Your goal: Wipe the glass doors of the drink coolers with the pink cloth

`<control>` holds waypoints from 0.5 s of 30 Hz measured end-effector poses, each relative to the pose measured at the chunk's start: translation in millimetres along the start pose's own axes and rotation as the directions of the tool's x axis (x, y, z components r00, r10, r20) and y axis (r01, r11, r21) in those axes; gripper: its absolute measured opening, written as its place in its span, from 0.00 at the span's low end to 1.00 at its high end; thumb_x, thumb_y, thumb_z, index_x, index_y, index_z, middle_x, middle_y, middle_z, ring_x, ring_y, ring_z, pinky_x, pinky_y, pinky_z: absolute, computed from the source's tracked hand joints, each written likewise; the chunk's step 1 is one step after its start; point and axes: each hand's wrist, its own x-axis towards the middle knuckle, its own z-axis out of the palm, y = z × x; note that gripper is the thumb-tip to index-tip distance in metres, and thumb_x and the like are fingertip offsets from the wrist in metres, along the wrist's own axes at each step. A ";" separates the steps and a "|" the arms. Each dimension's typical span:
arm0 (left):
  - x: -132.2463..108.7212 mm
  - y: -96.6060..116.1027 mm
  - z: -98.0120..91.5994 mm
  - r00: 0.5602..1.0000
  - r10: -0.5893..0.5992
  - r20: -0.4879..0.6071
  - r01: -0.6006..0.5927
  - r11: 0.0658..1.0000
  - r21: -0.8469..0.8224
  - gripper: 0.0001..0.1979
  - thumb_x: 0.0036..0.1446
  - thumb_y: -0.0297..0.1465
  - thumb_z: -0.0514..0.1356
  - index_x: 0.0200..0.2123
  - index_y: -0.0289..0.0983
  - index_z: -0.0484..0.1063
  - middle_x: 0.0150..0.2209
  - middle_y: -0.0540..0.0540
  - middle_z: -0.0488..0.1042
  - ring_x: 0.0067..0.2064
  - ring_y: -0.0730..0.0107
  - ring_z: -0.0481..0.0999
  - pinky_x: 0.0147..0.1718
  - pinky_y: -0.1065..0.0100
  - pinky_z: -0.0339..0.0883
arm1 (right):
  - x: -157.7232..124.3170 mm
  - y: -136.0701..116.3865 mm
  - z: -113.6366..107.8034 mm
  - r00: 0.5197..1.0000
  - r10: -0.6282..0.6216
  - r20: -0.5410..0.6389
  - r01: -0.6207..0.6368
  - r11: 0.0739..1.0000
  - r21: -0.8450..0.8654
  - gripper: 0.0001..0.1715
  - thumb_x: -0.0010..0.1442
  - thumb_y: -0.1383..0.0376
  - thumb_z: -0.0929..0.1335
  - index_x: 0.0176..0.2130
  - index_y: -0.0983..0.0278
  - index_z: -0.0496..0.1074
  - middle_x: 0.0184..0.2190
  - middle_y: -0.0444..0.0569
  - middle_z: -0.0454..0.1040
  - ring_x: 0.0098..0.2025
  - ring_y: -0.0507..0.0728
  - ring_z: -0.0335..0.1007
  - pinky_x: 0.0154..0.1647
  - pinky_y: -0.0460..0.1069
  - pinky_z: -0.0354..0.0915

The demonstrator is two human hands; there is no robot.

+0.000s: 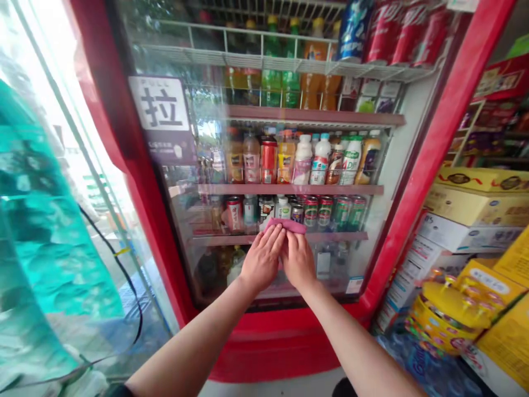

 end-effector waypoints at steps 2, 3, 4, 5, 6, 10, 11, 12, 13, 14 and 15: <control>-17.2 -6.3 -10.7 0.999 -0.041 -0.009 0.041 0.998 -0.038 0.41 0.67 0.26 0.55 0.81 0.36 0.49 0.82 0.38 0.55 0.83 0.53 0.55 0.77 0.48 0.60 | -1.9 -4.3 7.0 0.997 -0.082 -0.009 0.081 0.994 -0.072 0.28 0.74 0.64 0.68 0.70 0.65 0.70 0.58 0.64 0.78 0.57 0.69 0.77 0.60 0.65 0.78; -27.4 -10.3 -16.6 0.998 -0.063 -0.021 0.062 0.997 -0.055 0.42 0.66 0.26 0.56 0.81 0.36 0.50 0.81 0.38 0.56 0.82 0.52 0.56 0.77 0.47 0.62 | -2.2 -5.0 11.1 0.993 -0.119 -0.026 0.115 0.988 -0.107 0.28 0.74 0.65 0.68 0.70 0.65 0.70 0.58 0.64 0.78 0.57 0.69 0.77 0.60 0.66 0.77; -38.4 -14.9 -22.5 0.996 -0.085 -0.039 0.082 0.994 -0.071 0.43 0.66 0.26 0.57 0.81 0.36 0.50 0.81 0.37 0.57 0.82 0.51 0.57 0.76 0.47 0.63 | -1.4 -5.3 15.5 0.987 -0.155 -0.049 0.147 0.979 -0.140 0.29 0.74 0.67 0.67 0.70 0.65 0.69 0.57 0.64 0.78 0.57 0.69 0.76 0.60 0.66 0.77; -49.4 -20.2 -28.4 0.992 -0.107 -0.063 0.101 0.991 -0.085 0.43 0.65 0.26 0.58 0.81 0.36 0.49 0.81 0.36 0.58 0.82 0.50 0.58 0.75 0.46 0.65 | 1.1 -5.3 19.9 0.978 -0.193 -0.075 0.178 0.969 -0.170 0.29 0.74 0.68 0.67 0.71 0.65 0.69 0.56 0.64 0.78 0.56 0.69 0.76 0.59 0.66 0.78; -59.9 -25.8 -34.0 0.988 -0.128 -0.091 0.119 0.988 -0.099 0.43 0.66 0.27 0.58 0.81 0.36 0.49 0.80 0.35 0.59 0.81 0.49 0.60 0.74 0.46 0.67 | 5.9 -5.5 24.3 0.967 -0.232 -0.103 0.209 0.958 -0.198 0.29 0.74 0.68 0.67 0.71 0.65 0.69 0.55 0.63 0.79 0.56 0.68 0.76 0.58 0.65 0.78; -84.8 -47.5 -51.7 0.955 -0.199 -0.218 0.169 0.974 -0.148 0.44 0.69 0.29 0.59 0.82 0.39 0.44 0.79 0.34 0.61 0.81 0.51 0.60 0.72 0.47 0.70 | 53.0 -13.1 35.3 0.911 -0.363 -0.199 0.303 0.912 -0.276 0.35 0.74 0.72 0.67 0.75 0.60 0.66 0.59 0.62 0.79 0.61 0.67 0.76 0.64 0.65 0.76; -85.2 -51.4 -55.2 0.944 -0.217 -0.249 0.179 0.970 -0.165 0.43 0.70 0.29 0.59 0.82 0.40 0.44 0.79 0.34 0.61 0.81 0.52 0.59 0.73 0.47 0.70 | 71.8 -17.3 35.1 0.895 -0.387 -0.220 0.319 0.902 -0.289 0.37 0.74 0.73 0.66 0.77 0.59 0.63 0.62 0.63 0.78 0.64 0.67 0.75 0.68 0.66 0.73; -83.4 -54.6 -58.3 0.930 -0.237 -0.280 0.189 0.964 -0.188 0.42 0.70 0.29 0.59 0.82 0.41 0.46 0.80 0.34 0.61 0.81 0.53 0.59 0.74 0.47 0.69 | 92.7 -22.5 33.3 0.879 -0.412 -0.240 0.336 0.893 -0.299 0.39 0.75 0.73 0.65 0.79 0.59 0.60 0.65 0.63 0.76 0.67 0.67 0.73 0.72 0.67 0.70; -80.1 -56.9 -61.3 0.916 -0.259 -0.307 0.198 0.956 -0.215 0.41 0.70 0.29 0.60 0.81 0.41 0.48 0.80 0.35 0.60 0.81 0.53 0.59 0.74 0.48 0.68 | 114.8 -28.6 30.3 0.859 -0.442 -0.259 0.360 0.880 -0.309 0.40 0.76 0.73 0.64 0.80 0.58 0.57 0.68 0.62 0.75 0.70 0.67 0.71 0.75 0.69 0.66; -75.7 -58.5 -64.0 0.900 -0.283 -0.331 0.208 0.947 -0.244 0.40 0.70 0.29 0.60 0.81 0.42 0.50 0.80 0.36 0.60 0.81 0.53 0.59 0.75 0.48 0.68 | 137.0 -35.6 26.5 0.837 -0.477 -0.268 0.392 0.864 -0.315 0.41 0.76 0.73 0.63 0.81 0.57 0.54 0.70 0.61 0.74 0.73 0.68 0.69 0.78 0.70 0.63; -71.0 -59.7 -66.5 0.885 -0.307 -0.349 0.219 0.937 -0.271 0.39 0.70 0.29 0.61 0.80 0.42 0.52 0.80 0.37 0.60 0.81 0.54 0.59 0.75 0.49 0.68 | 158.0 -43.5 22.3 0.816 -0.504 -0.283 0.417 0.853 -0.314 0.41 0.77 0.72 0.62 0.82 0.56 0.51 0.72 0.60 0.73 0.75 0.67 0.67 0.80 0.71 0.59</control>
